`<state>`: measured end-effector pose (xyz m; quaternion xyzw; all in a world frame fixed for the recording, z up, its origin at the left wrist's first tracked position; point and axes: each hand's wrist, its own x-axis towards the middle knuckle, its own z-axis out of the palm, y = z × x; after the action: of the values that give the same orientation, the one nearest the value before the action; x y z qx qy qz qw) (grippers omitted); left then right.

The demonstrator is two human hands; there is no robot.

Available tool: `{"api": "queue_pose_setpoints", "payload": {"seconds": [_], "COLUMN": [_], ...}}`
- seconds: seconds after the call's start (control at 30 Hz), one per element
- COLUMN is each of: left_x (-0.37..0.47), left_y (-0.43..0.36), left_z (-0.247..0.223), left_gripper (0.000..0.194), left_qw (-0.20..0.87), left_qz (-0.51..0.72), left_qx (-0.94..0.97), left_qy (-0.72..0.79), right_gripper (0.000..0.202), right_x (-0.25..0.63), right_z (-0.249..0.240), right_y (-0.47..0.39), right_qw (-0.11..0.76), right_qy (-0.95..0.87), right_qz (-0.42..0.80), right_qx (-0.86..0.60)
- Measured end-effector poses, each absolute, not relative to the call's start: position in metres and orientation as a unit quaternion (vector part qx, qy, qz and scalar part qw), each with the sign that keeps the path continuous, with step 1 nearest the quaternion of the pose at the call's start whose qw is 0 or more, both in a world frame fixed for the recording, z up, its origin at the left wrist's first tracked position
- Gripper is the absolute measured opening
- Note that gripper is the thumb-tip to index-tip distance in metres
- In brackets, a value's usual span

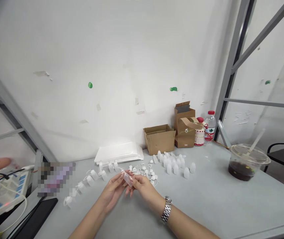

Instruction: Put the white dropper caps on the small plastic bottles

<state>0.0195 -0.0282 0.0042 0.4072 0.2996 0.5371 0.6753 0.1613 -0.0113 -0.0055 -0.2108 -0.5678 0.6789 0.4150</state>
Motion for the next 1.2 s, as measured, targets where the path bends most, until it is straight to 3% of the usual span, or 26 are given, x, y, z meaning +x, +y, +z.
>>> {"api": "queue_pose_setpoints", "payload": {"seconds": [0.27,0.53,1.2], "left_x": [0.0217,0.0187,0.0201], "left_y": [-0.0280,-0.0221,-0.0268], "left_z": [0.0032,-0.0004,0.0044], "left_gripper": [0.027,0.027,0.034], "left_qw": [0.687,0.642,0.593], "left_qz": [0.530,0.580,0.548], "left_qx": [0.393,0.346,0.425], "left_qy": [0.306,0.363,0.408], "right_gripper": [0.042,0.040,0.045], "right_x": [0.1618,0.1586,0.1637], "right_z": [-0.0021,-0.0004,0.0024], "right_y": [-0.0145,-0.0123,-0.0131], "right_qw": [0.387,0.433,0.422], "right_qy": [-0.515,-0.539,-0.561], "right_qz": [0.738,0.638,0.641], "right_qx": [-0.201,-0.339,-0.310]}}
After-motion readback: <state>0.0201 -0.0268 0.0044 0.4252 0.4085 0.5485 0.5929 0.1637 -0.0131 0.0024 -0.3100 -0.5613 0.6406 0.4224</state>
